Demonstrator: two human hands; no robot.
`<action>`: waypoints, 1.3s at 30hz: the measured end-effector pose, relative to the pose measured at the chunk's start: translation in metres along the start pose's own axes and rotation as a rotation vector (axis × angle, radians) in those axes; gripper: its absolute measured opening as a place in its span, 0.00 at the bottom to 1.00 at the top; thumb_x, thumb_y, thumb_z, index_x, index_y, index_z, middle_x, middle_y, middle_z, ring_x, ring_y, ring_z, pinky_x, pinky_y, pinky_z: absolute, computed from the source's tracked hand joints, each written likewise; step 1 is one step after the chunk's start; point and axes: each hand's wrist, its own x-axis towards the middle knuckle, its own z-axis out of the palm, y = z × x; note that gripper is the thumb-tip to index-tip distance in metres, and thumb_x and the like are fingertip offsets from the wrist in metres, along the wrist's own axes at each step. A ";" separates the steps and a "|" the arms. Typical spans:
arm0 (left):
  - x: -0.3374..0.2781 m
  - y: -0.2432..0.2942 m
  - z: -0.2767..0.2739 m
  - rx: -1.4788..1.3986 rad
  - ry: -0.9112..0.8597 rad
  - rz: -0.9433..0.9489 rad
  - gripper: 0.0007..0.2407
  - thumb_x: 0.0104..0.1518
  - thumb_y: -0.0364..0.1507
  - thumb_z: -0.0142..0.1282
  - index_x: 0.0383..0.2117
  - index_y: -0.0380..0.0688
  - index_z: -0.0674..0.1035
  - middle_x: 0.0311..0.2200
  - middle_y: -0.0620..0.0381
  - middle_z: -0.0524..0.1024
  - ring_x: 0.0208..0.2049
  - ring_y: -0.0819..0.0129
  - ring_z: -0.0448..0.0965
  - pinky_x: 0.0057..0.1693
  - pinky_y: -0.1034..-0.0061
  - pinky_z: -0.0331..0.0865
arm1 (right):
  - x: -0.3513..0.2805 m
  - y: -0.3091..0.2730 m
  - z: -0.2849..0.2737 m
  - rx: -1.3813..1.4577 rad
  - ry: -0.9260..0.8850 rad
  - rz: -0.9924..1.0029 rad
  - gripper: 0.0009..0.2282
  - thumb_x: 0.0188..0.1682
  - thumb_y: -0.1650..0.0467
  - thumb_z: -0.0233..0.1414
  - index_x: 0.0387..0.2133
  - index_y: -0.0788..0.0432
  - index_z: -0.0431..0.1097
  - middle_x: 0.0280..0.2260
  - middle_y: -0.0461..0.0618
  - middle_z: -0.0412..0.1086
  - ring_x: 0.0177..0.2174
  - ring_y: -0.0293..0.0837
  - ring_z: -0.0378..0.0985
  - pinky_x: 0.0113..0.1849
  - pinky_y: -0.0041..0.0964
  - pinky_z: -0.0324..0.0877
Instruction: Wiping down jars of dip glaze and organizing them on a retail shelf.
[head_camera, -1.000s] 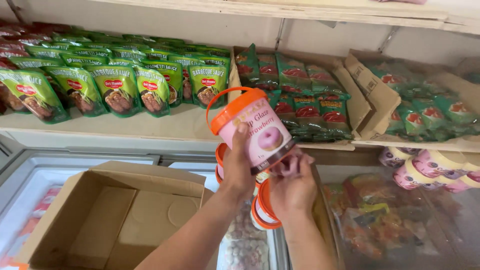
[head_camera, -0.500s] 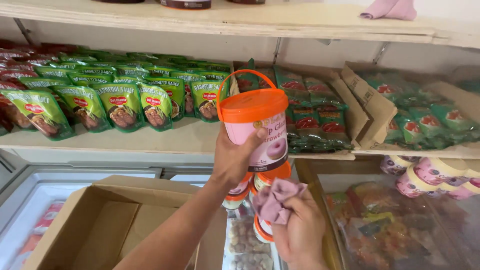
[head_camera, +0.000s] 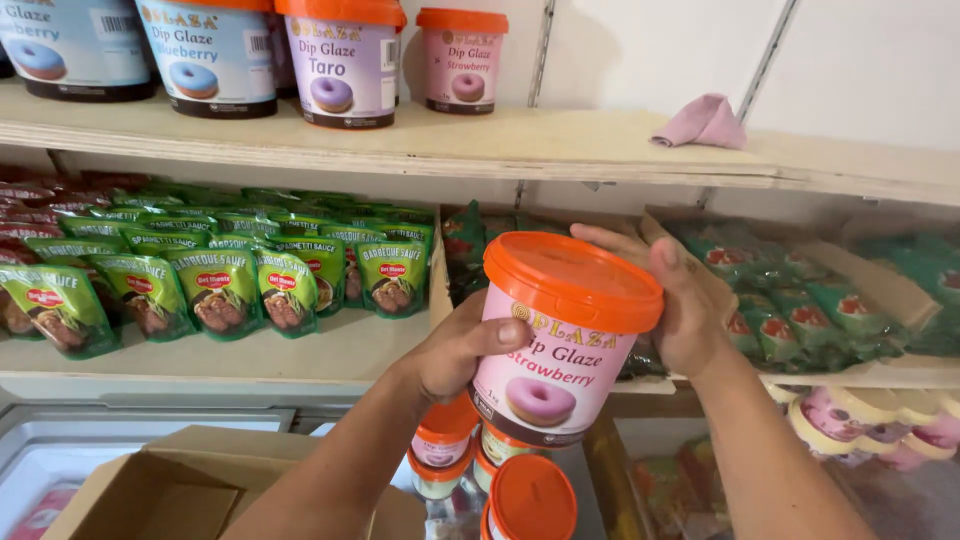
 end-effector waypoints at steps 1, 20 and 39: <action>0.006 0.003 0.001 0.008 0.000 0.009 0.39 0.49 0.44 0.65 0.66 0.35 0.64 0.58 0.44 0.74 0.58 0.57 0.76 0.63 0.62 0.70 | 0.002 0.010 0.000 -0.001 -0.005 -0.011 0.37 0.55 0.44 0.37 0.53 0.66 0.69 0.41 0.51 0.70 0.37 0.38 0.68 0.35 0.27 0.60; 0.100 0.103 -0.017 0.540 0.476 0.221 0.29 0.49 0.42 0.63 0.53 0.31 0.75 0.45 0.45 0.82 0.44 0.62 0.84 0.53 0.67 0.78 | 0.121 -0.030 -0.006 0.038 0.056 -0.083 0.38 0.42 0.52 0.60 0.61 0.65 0.63 0.53 0.54 0.71 0.52 0.43 0.72 0.53 0.37 0.68; 0.120 0.150 -0.110 1.635 0.412 -0.290 0.32 0.52 0.56 0.50 0.45 0.35 0.82 0.44 0.38 0.82 0.47 0.49 0.82 0.54 0.61 0.72 | 0.206 -0.060 0.037 -0.858 0.148 0.088 0.53 0.23 0.50 0.69 0.63 0.50 0.48 0.47 0.59 0.75 0.46 0.56 0.81 0.48 0.45 0.74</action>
